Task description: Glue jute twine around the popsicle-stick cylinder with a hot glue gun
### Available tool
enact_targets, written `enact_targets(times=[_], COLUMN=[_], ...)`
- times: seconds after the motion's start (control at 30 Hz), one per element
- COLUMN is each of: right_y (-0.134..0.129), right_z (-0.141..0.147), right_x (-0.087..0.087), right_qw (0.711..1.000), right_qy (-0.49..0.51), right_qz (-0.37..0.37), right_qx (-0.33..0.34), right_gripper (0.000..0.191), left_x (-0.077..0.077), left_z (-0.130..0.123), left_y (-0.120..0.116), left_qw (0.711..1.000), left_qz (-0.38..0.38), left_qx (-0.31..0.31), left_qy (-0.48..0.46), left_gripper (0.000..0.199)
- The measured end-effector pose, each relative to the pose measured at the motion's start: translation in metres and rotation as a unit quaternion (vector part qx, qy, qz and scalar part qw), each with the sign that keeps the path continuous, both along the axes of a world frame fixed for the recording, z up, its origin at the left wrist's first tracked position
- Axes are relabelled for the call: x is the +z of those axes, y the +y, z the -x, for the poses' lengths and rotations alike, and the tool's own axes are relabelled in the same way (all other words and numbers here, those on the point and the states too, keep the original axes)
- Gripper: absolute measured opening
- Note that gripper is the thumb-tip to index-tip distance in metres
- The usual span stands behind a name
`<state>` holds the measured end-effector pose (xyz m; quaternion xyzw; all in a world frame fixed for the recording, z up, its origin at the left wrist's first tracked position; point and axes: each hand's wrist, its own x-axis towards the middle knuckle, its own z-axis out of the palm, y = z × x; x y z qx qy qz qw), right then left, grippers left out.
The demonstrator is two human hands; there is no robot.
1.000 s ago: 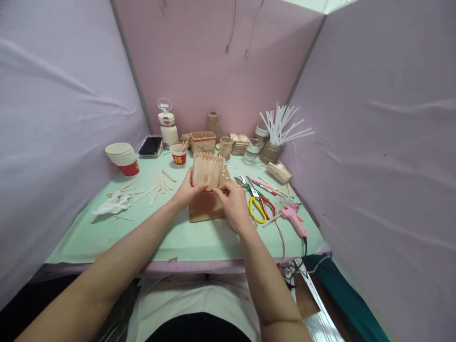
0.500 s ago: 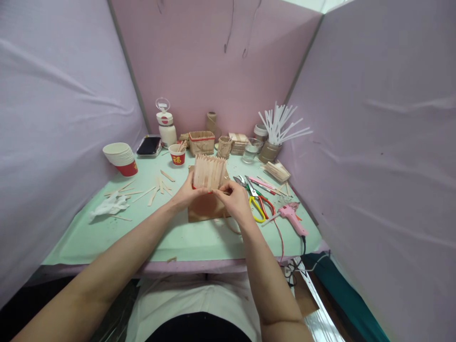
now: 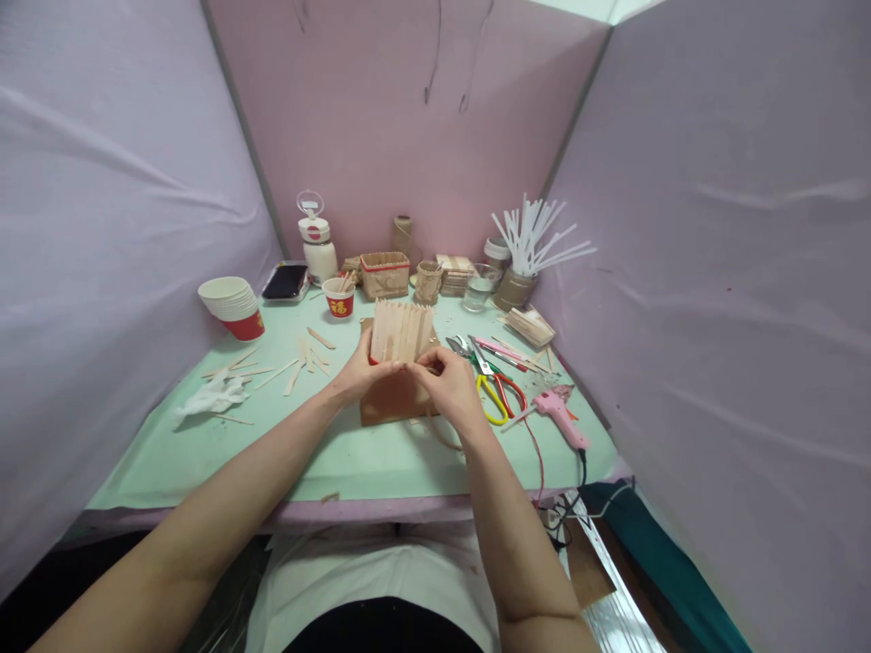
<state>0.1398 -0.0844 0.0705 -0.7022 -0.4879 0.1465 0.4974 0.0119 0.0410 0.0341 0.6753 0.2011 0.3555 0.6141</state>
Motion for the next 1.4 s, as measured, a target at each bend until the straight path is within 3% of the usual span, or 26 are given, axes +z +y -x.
enact_targets(times=[0.4,0.63,0.8,0.97,1.1,1.4], right_y=[-0.002,-0.003,-0.003,0.002,0.006,0.015], right_z=[-0.004,-0.001,-0.003,-0.006,-0.005,-0.002], right_x=[0.003,0.014,0.017,0.011,0.006,-0.007], right_qw=[1.000,0.999,0.999,0.995,0.988,0.992], right_qy=[-0.010,-0.016,0.006,0.093,0.141,0.105], right_qz=[0.004,0.039,0.032,-0.016,-0.051,-0.071], right_qx=[0.008,0.003,0.020,0.040,0.037,0.025], right_gripper=[0.024,0.022,0.026,0.033,0.032,0.028], left_x=[-0.001,-0.004,-0.004,0.003,0.002,-0.006], left_z=[0.000,0.000,-0.003,-0.003,-0.002,-0.005], left_y=[0.001,0.002,0.001,0.002,0.006,0.008], left_qw=[0.998,0.997,0.993,0.973,0.965,0.959], left_qz=[-0.023,-0.019,0.054,0.180,0.198,0.205], left_qx=[-0.009,-0.010,-0.034,-0.092,-0.123,-0.130], left_qy=[-0.057,-0.080,-0.098,-0.109,-0.122,-0.147], left_gripper=[0.087,0.093,0.095,0.065,0.055,0.057])
